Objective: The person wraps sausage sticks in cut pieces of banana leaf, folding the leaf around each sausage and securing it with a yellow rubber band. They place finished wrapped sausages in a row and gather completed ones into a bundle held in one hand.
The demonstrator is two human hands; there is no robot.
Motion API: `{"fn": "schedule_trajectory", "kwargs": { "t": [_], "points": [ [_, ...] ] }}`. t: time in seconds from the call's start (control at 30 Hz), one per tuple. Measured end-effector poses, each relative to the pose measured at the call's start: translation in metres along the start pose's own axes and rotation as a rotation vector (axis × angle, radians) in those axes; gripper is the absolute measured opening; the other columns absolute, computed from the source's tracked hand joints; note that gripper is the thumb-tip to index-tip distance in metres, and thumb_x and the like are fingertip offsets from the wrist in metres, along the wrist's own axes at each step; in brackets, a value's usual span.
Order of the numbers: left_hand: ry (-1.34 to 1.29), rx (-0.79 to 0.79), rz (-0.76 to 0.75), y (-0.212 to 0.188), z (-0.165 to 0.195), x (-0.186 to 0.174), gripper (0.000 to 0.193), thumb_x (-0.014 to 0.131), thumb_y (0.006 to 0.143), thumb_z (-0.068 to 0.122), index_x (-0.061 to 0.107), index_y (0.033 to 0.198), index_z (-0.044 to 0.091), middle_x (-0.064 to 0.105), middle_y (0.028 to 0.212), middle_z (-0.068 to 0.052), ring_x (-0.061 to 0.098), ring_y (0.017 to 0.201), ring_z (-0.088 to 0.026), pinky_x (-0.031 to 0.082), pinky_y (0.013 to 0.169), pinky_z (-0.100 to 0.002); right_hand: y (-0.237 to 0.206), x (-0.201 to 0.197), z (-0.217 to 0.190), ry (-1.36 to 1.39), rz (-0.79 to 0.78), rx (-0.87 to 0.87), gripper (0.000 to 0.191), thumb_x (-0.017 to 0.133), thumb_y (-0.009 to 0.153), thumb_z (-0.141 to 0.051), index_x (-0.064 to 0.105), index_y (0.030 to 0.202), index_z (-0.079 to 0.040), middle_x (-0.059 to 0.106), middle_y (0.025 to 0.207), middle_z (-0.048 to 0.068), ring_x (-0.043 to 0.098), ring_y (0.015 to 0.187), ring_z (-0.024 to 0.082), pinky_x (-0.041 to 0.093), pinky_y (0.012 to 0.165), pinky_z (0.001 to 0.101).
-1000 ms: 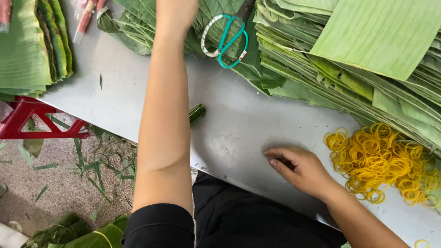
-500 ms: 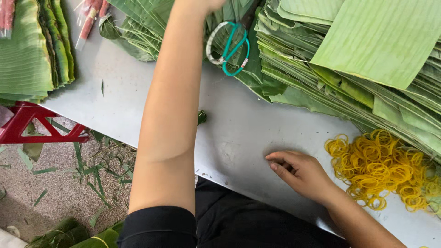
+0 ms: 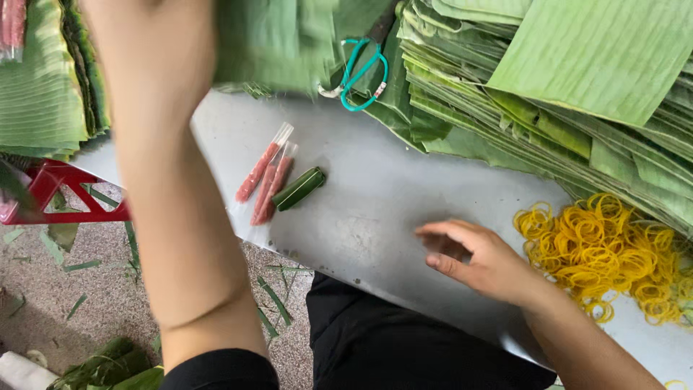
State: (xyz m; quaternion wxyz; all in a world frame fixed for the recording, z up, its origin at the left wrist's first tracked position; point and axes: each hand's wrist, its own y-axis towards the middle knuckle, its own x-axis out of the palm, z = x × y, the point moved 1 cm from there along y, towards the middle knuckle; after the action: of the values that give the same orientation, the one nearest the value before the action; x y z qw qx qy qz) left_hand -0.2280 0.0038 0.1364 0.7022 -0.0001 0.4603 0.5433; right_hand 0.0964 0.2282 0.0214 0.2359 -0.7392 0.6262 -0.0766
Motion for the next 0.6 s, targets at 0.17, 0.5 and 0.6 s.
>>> {"fn": "schedule_trajectory", "kwargs": {
  "t": [0.17,0.5,0.6],
  "points": [
    [-0.435,-0.611,-0.295,-0.109,0.025,-0.017,0.034,0.074,0.099,0.016,0.064,0.128,0.001,0.066,0.089,-0.013,0.053,0.061,-0.023,0.045,0.053,-0.037,0.009,-0.001,-0.035,0.593,-0.106,-0.505,0.082,0.074,0.093,-0.046,0.036,0.157,-0.010,0.048,0.152,0.012,0.049,0.138,0.024,0.042,0.108,0.0367],
    [-0.946,-0.476,-0.513,-0.268,0.074,0.078,0.070,0.075,0.098,0.035,0.044,0.149,-0.002,0.054,0.147,-0.014,0.050,0.138,-0.026,0.041,0.116,-0.039,0.017,0.026,0.023,0.893,0.455,0.135,0.050,0.072,0.084,-0.004,0.060,0.131,0.004,0.070,0.122,0.013,0.067,0.110,0.024,0.053,0.094,0.0418],
    [-1.523,-0.581,-0.458,-0.262,0.057,0.068,0.101,0.082,0.086,0.049,0.030,0.160,0.003,0.039,0.163,-0.012,0.039,0.153,-0.027,0.035,0.126,-0.044,0.006,0.017,0.039,0.718,0.472,0.037,0.048,0.072,0.083,0.000,0.061,0.129,0.000,0.070,0.121,0.010,0.066,0.109,0.021,0.053,0.095,0.0386]
  ]
}}
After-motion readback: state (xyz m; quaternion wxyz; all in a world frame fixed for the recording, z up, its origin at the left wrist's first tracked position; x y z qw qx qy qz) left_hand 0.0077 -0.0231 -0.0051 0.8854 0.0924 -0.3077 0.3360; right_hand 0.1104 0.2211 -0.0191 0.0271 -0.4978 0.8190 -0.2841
